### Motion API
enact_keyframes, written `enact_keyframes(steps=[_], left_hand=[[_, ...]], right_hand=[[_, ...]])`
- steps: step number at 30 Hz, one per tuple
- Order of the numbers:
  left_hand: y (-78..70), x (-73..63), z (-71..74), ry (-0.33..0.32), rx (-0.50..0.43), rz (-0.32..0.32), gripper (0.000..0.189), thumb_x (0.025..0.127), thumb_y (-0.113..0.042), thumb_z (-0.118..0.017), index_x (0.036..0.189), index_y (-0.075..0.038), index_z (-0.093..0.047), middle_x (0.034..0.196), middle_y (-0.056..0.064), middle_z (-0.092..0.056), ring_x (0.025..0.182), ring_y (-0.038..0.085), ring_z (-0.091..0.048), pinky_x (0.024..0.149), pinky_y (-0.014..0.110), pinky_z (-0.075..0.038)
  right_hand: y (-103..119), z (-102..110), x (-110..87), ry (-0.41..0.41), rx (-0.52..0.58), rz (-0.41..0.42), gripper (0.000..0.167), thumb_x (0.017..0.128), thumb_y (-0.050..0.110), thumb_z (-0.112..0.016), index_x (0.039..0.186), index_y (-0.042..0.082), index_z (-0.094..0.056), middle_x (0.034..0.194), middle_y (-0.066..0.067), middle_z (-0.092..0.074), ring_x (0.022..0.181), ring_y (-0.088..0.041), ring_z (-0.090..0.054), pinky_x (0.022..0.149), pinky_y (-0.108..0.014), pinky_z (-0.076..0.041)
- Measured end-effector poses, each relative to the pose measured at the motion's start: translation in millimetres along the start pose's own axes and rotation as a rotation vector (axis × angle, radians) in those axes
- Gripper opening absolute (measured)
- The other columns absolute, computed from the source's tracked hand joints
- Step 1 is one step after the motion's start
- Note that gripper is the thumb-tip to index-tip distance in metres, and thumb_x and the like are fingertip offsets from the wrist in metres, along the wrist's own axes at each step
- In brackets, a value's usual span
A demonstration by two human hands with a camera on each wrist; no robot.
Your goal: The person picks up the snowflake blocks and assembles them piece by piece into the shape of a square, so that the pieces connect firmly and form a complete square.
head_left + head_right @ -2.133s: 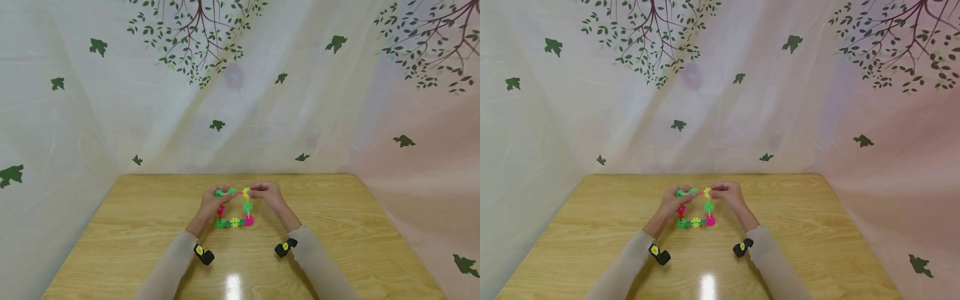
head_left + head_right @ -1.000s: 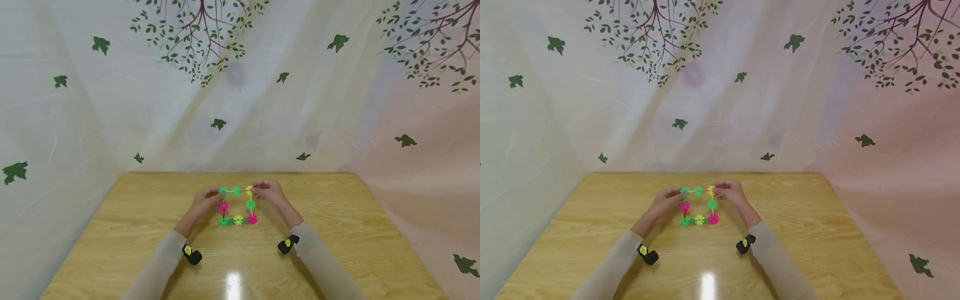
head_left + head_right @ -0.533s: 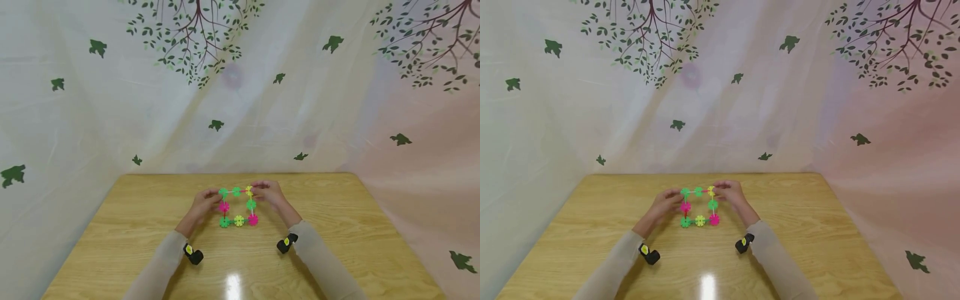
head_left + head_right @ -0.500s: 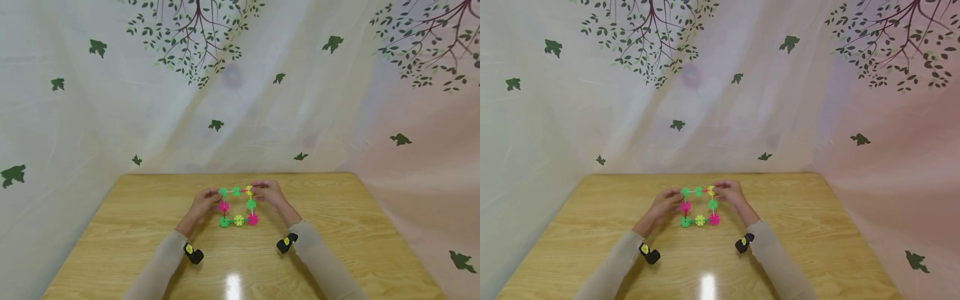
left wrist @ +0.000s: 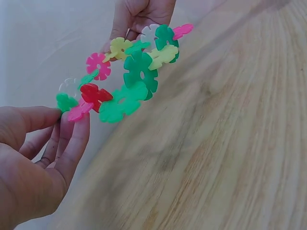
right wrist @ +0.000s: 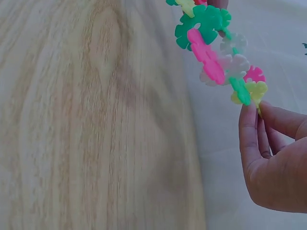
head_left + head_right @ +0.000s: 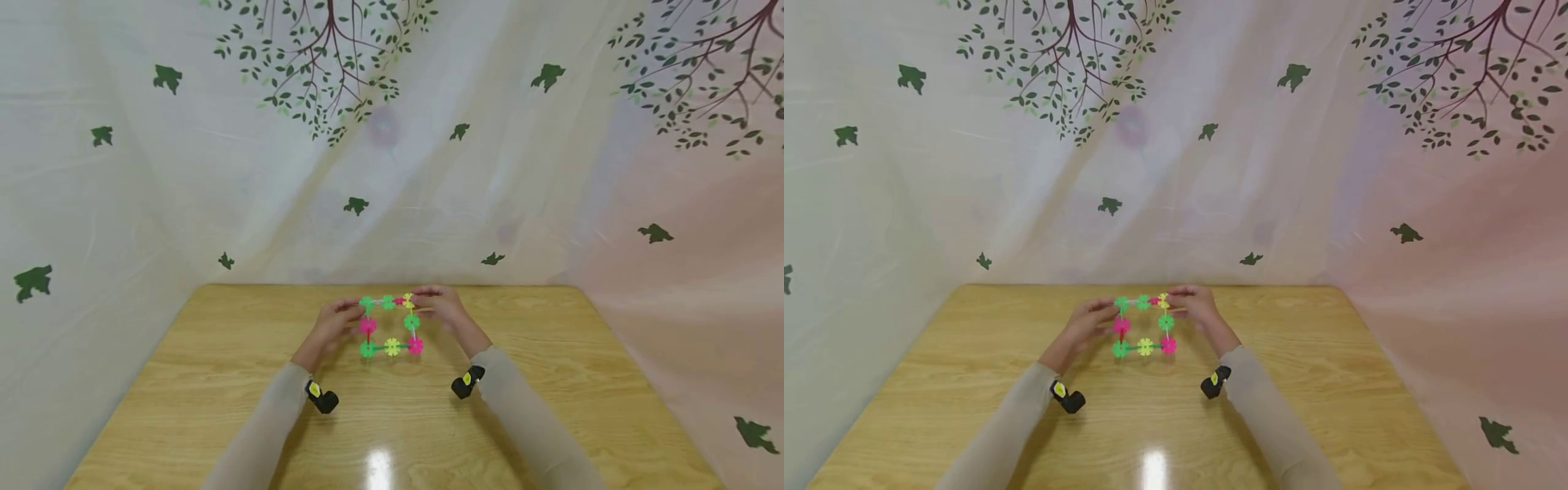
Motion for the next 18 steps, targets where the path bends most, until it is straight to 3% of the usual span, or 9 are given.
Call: enact_keyframes(steps=[9, 18], left_hand=[[8.6, 16.0, 6.0, -0.024, -0.020, 0.049, 0.041, 0.099, -0.004, -0.063, 0.137, 0.009, -0.055, 0.093, -0.003, -0.067, 0.079, 0.007, -0.068, 0.068, 0.022, -0.062], [15.7, 25.0, 11.1, 0.014, -0.062, 0.087, 0.042, 0.098, -0.001, -0.063, 0.139, 0.005, -0.054, 0.100, 0.002, -0.068, 0.082, 0.013, -0.069, 0.073, 0.027, -0.064]], right_hand=[[-12.0, 1.5, 19.0, 0.003, 0.019, -0.044, 0.032, 0.096, -0.002, -0.066, 0.125, -0.013, -0.061, 0.089, 0.002, -0.071, 0.079, -0.013, -0.072, 0.078, -0.030, -0.064], [-23.7, 4.6, 32.2, 0.032, 0.045, -0.082, 0.032, 0.094, -0.006, -0.065, 0.125, -0.014, -0.060, 0.088, 0.000, -0.072, 0.077, -0.015, -0.073, 0.077, -0.031, -0.065]])
Point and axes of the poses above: each hand's wrist, its own x-axis towards the middle knuckle, its own z-axis out of the back of the hand, y = z × x, the point moved 3 cm from there along x, towards the middle knuckle
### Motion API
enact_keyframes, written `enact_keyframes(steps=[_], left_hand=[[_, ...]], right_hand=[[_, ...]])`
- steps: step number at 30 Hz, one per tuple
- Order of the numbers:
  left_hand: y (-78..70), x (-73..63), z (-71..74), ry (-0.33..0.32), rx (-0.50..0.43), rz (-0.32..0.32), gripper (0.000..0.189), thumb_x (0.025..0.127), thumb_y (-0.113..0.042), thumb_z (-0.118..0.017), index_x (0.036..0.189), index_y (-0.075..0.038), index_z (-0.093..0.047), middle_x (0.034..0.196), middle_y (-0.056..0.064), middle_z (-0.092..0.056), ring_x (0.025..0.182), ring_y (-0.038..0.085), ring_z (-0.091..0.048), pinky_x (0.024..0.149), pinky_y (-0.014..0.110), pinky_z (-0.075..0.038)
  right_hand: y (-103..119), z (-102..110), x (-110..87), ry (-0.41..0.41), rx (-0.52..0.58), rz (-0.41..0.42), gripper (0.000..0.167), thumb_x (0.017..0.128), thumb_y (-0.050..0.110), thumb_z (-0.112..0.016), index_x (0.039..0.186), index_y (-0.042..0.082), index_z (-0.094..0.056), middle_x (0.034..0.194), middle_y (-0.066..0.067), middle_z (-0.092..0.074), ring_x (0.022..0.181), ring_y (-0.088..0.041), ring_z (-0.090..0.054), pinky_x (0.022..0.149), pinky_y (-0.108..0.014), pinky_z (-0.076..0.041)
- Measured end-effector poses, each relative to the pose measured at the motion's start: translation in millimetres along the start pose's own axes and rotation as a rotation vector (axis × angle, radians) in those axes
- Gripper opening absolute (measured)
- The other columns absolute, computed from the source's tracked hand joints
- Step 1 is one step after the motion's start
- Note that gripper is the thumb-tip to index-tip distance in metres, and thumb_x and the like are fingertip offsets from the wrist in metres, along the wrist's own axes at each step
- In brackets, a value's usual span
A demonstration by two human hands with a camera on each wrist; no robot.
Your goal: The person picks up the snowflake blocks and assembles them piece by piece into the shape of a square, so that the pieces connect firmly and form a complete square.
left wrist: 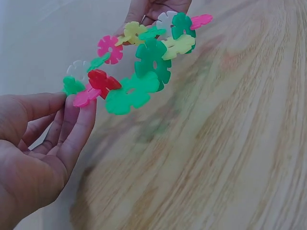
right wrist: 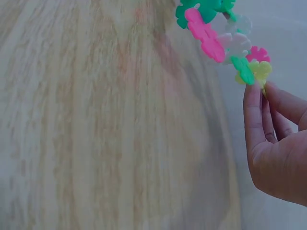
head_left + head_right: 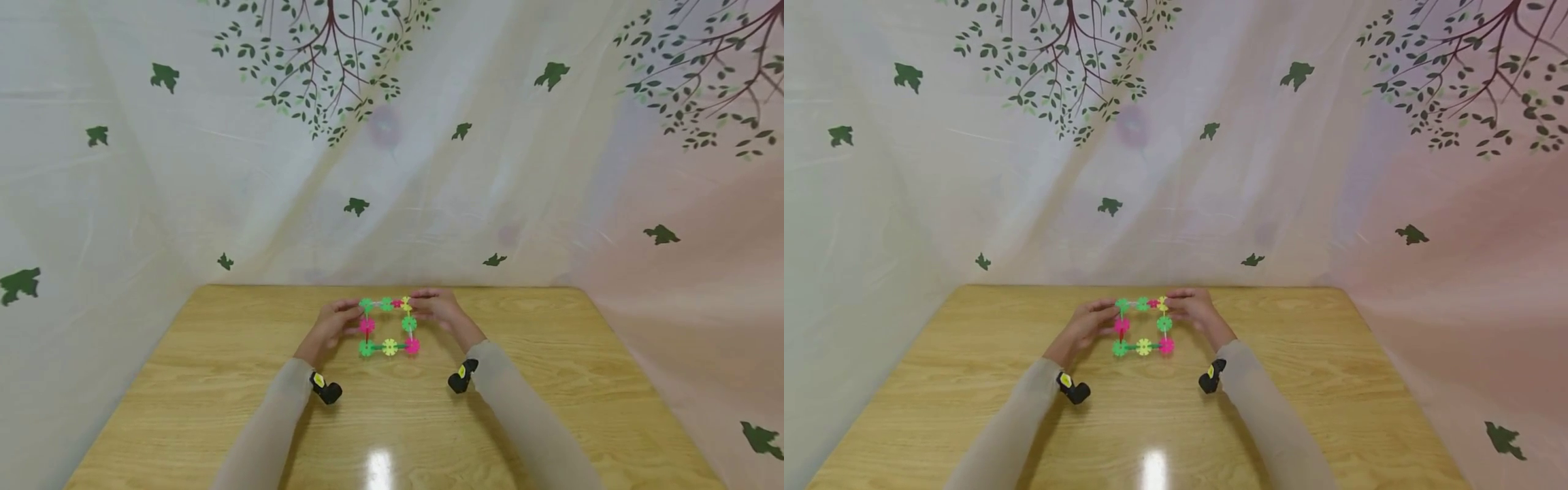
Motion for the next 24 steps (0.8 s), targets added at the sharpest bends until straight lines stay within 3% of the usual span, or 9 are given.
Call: enact_keyframes(steps=[5, 17, 24], left_hand=[[4.0, 2.0, 2.6, 0.013, 0.019, 0.006, 0.043, 0.099, -0.002, -0.062, 0.141, 0.004, -0.053, 0.105, 0.005, -0.067, 0.085, 0.013, -0.067, 0.073, 0.027, -0.064], [8.0, 7.5, 6.0, 0.005, 0.038, -0.026, 0.043, 0.100, 0.001, -0.060, 0.141, 0.009, -0.051, 0.098, 0.001, -0.066, 0.080, 0.010, -0.066, 0.068, 0.026, -0.064], [7.9, 9.5, 6.4, 0.016, 0.093, -0.028, 0.041, 0.101, -0.002, -0.059, 0.141, 0.006, -0.053, 0.111, 0.009, -0.066, 0.088, 0.011, -0.066, 0.073, 0.027, -0.064]], right_hand=[[-5.7, 1.8, 3.8, 0.021, 0.009, -0.020, 0.035, 0.095, -0.007, -0.064, 0.129, -0.015, -0.058, 0.090, 0.001, -0.072, 0.079, -0.014, -0.073, 0.079, -0.033, -0.065], [-15.1, 2.0, 12.7, 0.045, 0.034, -0.051, 0.039, 0.096, -0.007, -0.063, 0.133, -0.017, -0.055, 0.087, 0.002, -0.071, 0.078, -0.013, -0.071, 0.077, -0.031, -0.065], [-17.1, 2.3, 14.5, 0.039, 0.009, -0.061, 0.039, 0.097, -0.005, -0.063, 0.133, -0.015, -0.056, 0.085, 0.002, -0.072, 0.076, -0.013, -0.071, 0.075, -0.029, -0.064]])
Point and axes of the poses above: each hand's wrist, its own x-axis towards the middle knuckle, its own z-axis out of the back of the hand, y = z × x, the point moved 3 cm from there along x, towards the middle knuckle
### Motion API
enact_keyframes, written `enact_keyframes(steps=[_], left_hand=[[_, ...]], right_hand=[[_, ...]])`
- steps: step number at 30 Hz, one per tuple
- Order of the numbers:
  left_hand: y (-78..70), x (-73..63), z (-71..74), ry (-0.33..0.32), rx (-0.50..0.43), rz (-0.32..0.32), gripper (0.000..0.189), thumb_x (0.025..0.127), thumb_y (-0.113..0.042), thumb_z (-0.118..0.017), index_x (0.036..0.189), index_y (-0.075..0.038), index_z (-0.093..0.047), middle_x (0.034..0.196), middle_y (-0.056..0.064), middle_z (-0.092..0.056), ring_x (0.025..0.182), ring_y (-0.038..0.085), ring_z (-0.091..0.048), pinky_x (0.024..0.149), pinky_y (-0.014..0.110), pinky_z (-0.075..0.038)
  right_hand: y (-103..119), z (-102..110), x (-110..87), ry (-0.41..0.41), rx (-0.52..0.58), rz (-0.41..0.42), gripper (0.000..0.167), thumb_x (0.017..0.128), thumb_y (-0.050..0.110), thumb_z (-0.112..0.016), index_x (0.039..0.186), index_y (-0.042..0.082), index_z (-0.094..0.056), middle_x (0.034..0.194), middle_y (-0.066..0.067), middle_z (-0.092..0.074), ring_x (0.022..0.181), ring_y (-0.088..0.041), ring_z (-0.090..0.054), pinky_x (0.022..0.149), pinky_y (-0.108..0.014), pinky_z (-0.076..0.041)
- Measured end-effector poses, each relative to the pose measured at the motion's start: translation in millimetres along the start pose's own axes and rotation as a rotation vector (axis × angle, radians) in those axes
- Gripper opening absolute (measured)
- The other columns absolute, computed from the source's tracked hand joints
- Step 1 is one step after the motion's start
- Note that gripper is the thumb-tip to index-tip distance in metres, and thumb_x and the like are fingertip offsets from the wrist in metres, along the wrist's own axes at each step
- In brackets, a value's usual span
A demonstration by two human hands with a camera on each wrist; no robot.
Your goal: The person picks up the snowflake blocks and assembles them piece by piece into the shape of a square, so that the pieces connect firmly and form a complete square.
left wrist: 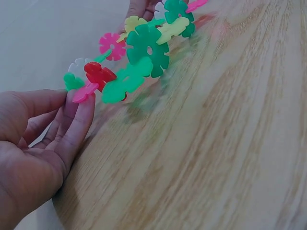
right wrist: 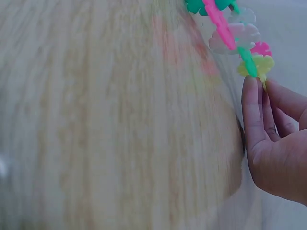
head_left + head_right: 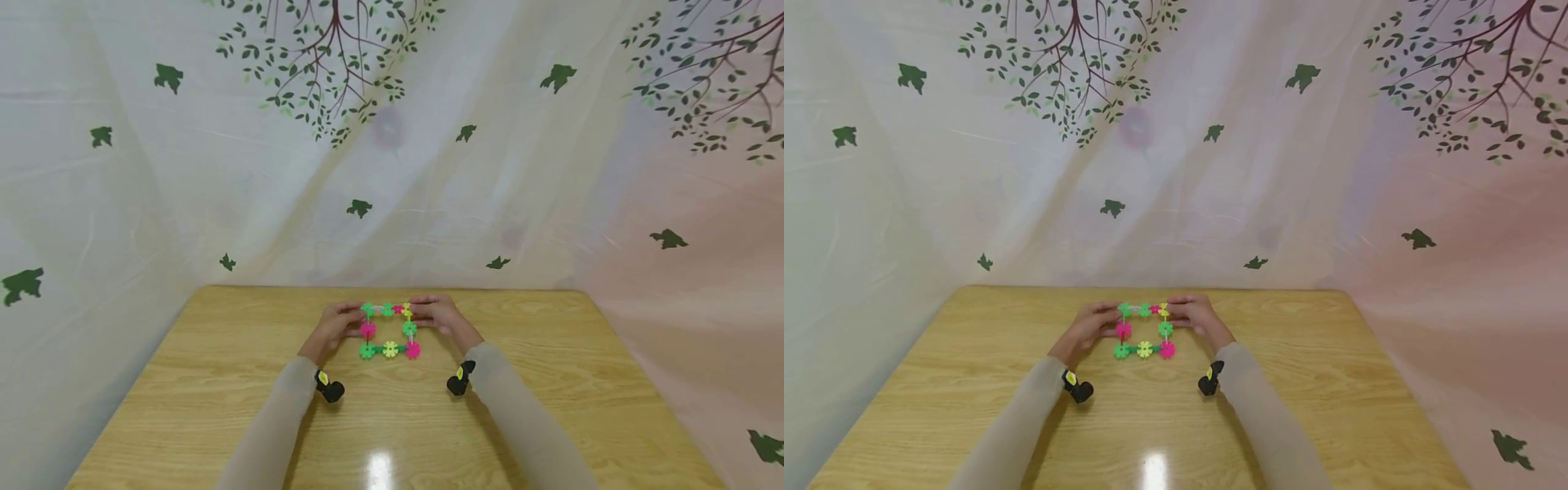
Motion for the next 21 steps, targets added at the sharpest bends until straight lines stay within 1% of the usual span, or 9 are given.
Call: enact_keyframes(steps=[4, 9, 15, 21], left_hand=[[2.0, 2.0, 0.0, 0.016, 0.019, 0.005, 0.042, 0.102, -0.003, -0.058, 0.142, 0.007, -0.052, 0.120, 0.015, -0.064, 0.091, 0.011, -0.066, 0.075, 0.027, -0.064], [1.5, 2.7, -0.6, 0.015, 0.031, 0.012, 0.040, 0.103, -0.004, -0.057, 0.142, 0.007, -0.052, 0.114, 0.012, -0.064, 0.087, 0.011, -0.065, 0.074, 0.027, -0.064], [0.1, 3.2, -1.5, -0.015, 0.022, 0.042, 0.040, 0.102, -0.004, -0.059, 0.141, 0.006, -0.054, 0.107, 0.007, -0.065, 0.084, 0.010, -0.065, 0.071, 0.025, -0.063], [-2.3, 2.5, -1.7, -0.028, 0.007, 0.068, 0.041, 0.102, -0.002, -0.059, 0.141, 0.007, -0.054, 0.106, 0.008, -0.066, 0.082, 0.010, -0.066, 0.070, 0.025, -0.063]], right_hand=[[-2.5, 1.4, -0.3, -0.013, -0.011, -0.011, 0.037, 0.097, -0.003, -0.064, 0.132, -0.013, -0.058, 0.088, 0.002, -0.072, 0.078, -0.014, -0.072, 0.075, -0.030, -0.064], [-2.7, 1.7, -0.3, -0.014, -0.025, -0.019, 0.037, 0.098, 0.000, -0.064, 0.132, -0.011, -0.059, 0.090, 0.002, -0.072, 0.079, -0.014, -0.072, 0.074, -0.029, -0.064], [-1.3, 1.5, -2.0, -0.033, -0.046, -0.022, 0.036, 0.098, 0.002, -0.066, 0.132, -0.010, -0.061, 0.089, 0.002, -0.073, 0.077, -0.013, -0.072, 0.073, -0.028, -0.064], [-2.1, 1.3, 0.1, -0.057, -0.050, -0.003, 0.035, 0.096, 0.000, -0.067, 0.129, -0.010, -0.063, 0.085, 0.001, -0.074, 0.075, -0.011, -0.072, 0.070, -0.026, -0.064]])
Point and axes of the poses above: each hand's wrist, its own x-axis towards the middle knuckle, its own z-axis out of the back of the hand, y = z × x, the point moved 3 cm from there along x, towards the middle knuckle
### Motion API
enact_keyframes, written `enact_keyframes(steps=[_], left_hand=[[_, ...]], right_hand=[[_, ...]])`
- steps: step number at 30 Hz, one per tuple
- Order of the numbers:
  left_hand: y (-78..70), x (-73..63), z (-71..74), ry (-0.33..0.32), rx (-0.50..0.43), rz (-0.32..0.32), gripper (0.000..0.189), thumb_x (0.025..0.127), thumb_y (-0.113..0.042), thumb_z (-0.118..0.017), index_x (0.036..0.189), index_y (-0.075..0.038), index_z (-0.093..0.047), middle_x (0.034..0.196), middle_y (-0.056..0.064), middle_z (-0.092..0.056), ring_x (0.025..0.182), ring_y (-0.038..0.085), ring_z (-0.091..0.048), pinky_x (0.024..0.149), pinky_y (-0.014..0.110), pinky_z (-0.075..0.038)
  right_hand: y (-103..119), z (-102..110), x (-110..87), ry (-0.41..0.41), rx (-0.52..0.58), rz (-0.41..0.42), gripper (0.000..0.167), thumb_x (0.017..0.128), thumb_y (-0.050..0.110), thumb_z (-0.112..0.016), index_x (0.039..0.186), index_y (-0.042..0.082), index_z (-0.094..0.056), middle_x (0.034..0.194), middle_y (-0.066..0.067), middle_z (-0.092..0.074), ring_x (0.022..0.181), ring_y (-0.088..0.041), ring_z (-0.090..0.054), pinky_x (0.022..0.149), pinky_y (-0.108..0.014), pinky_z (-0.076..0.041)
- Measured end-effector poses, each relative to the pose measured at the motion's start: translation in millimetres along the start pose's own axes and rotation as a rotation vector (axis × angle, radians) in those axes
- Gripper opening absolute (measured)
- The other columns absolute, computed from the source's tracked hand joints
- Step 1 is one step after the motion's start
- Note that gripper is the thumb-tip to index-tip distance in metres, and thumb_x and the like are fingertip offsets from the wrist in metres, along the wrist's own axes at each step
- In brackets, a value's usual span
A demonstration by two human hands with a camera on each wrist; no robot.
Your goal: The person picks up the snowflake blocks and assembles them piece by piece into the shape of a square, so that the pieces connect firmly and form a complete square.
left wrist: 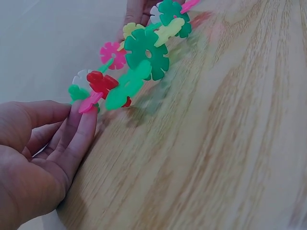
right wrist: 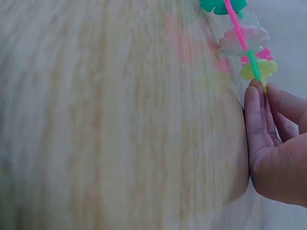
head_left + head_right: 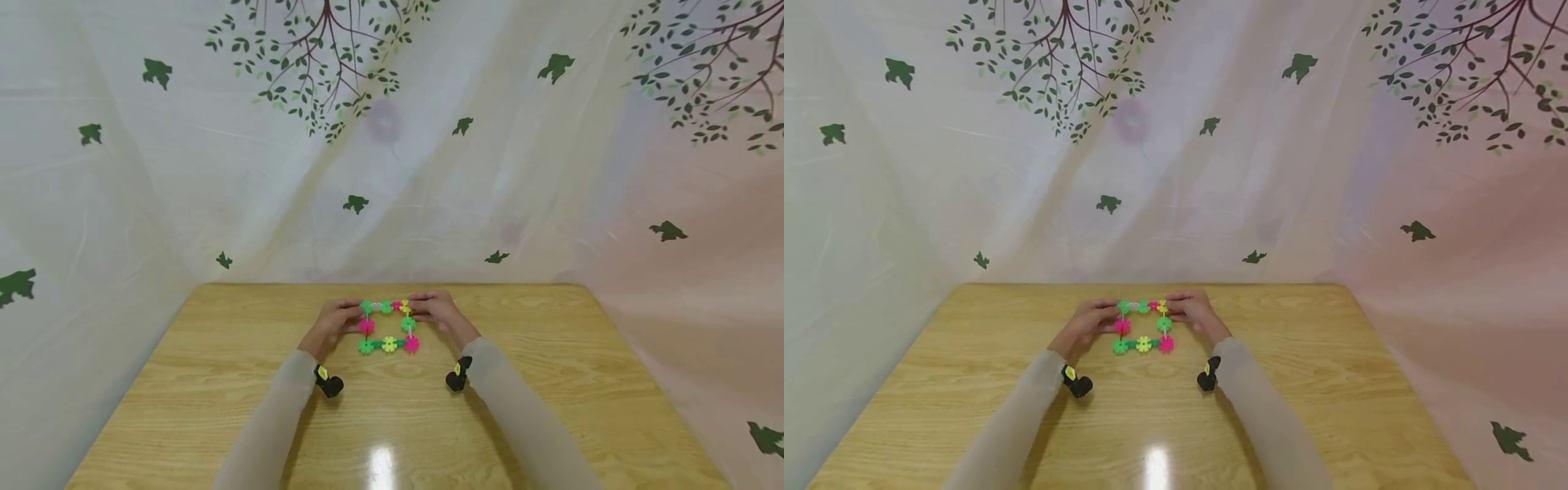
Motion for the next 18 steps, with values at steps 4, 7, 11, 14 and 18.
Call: enact_keyframes(steps=[4, 7, 11, 14, 18], left_hand=[[-0.9, 0.0, 0.8, 0.009, -0.001, 0.000, 0.042, 0.102, -0.001, -0.058, 0.142, 0.009, -0.051, 0.104, 0.008, -0.067, 0.080, 0.009, -0.067, 0.070, 0.025, -0.064], [-0.8, 0.4, 1.4, 0.012, 0.006, 0.004, 0.042, 0.102, 0.000, -0.057, 0.143, 0.009, -0.051, 0.104, 0.008, -0.067, 0.080, 0.008, -0.068, 0.071, 0.025, -0.063], [-0.8, 0.5, 2.4, 0.004, 0.016, 0.014, 0.041, 0.102, -0.001, -0.057, 0.142, 0.008, -0.052, 0.106, 0.010, -0.068, 0.080, 0.009, -0.069, 0.072, 0.026, -0.064], [-0.9, 0.3, 2.4, 0.001, 0.020, 0.015, 0.041, 0.102, 0.000, -0.057, 0.141, 0.009, -0.052, 0.112, 0.015, -0.068, 0.080, 0.010, -0.070, 0.073, 0.027, -0.064], [-1.3, -0.4, 2.2, 0.000, 0.019, 0.017, 0.040, 0.102, 0.002, -0.055, 0.141, 0.009, -0.052, 0.121, 0.021, -0.066, 0.081, 0.010, -0.071, 0.073, 0.027, -0.064]], right_hand=[[-0.7, -0.5, 1.3, -0.019, -0.004, -0.002, 0.035, 0.096, 0.001, -0.068, 0.129, -0.010, -0.063, 0.085, 0.000, -0.074, 0.075, -0.011, -0.072, 0.072, -0.027, -0.064], [-1.4, 0.4, 1.4, -0.012, -0.015, 0.015, 0.033, 0.095, 0.003, -0.069, 0.127, -0.008, -0.066, 0.089, -0.002, -0.075, 0.077, -0.012, -0.073, 0.076, -0.029, -0.064], [-1.6, 2.5, 1.3, 0.031, 0.008, 0.064, 0.026, 0.092, 0.005, -0.074, 0.116, -0.005, -0.072, 0.089, -0.005, -0.076, 0.077, -0.014, -0.074, 0.074, -0.030, -0.065], [-1.0, 1.8, 0.2, 0.028, 0.016, 0.066, 0.026, 0.092, 0.004, -0.073, 0.116, -0.006, -0.072, 0.088, -0.005, -0.076, 0.076, -0.014, -0.073, 0.073, -0.030, -0.064], [-0.1, -1.4, -1.2, -0.024, -0.009, 0.022, 0.032, 0.095, 0.001, -0.069, 0.125, -0.010, -0.066, 0.090, -0.003, -0.076, 0.076, -0.012, -0.072, 0.075, -0.028, -0.064]])
Point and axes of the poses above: each hand's wrist, its own x-axis towards the middle knuckle, its own z-axis out of the back of the hand, y = z × x, the point moved 3 cm from there along x, towards the middle knuckle
